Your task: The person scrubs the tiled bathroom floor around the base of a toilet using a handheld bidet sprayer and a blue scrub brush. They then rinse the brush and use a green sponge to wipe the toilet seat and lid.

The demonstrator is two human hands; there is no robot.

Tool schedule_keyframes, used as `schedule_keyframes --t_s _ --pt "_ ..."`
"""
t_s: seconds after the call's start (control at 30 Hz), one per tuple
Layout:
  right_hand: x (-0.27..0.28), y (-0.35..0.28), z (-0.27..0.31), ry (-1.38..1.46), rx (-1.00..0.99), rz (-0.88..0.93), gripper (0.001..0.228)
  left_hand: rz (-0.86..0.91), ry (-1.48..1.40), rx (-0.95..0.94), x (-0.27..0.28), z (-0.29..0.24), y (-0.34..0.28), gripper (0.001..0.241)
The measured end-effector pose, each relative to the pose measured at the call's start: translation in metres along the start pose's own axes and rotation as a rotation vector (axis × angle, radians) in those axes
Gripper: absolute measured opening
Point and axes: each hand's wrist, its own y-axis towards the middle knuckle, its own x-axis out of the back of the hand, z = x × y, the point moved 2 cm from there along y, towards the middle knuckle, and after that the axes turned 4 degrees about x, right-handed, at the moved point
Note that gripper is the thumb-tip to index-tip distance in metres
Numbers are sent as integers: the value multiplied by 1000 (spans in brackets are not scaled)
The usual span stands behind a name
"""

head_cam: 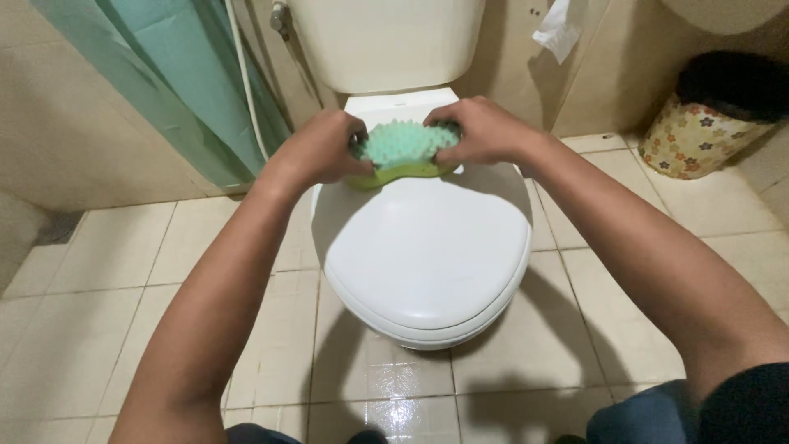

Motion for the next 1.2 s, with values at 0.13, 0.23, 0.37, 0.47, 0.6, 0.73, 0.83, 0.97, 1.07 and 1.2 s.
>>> schedule_keyframes --t_s 0.13,0.23,0.37,0.47,0.6,0.73,0.83,0.97,1.07,1.2 --pt "4 -14 28 60 67 115 57 183 27 67 19 -8 -16 46" --pt "7 -22 55 46 109 203 58 326 -15 152 26 -13 -27 47" --pt "10 -31 91 -64 143 348 52 514 68 210 20 -13 -36 47" --pt "11 -36 113 -101 146 442 48 612 132 213 20 -20 -47 53" --pt "10 -35 122 -146 126 500 46 689 165 216 16 -16 -56 61" --pt "3 -20 111 -170 130 374 48 597 109 220 17 -5 -54 62" --pt "0 -8 104 -173 85 302 48 518 70 287 19 7 -49 64" --pt "-7 10 92 -223 78 222 49 378 21 281 18 25 -41 61" --pt "-14 26 81 -255 98 146 50 234 -20 268 13 36 -36 58" --pt "-31 41 59 -306 113 -19 53 -81 -57 158 -7 50 -26 54"
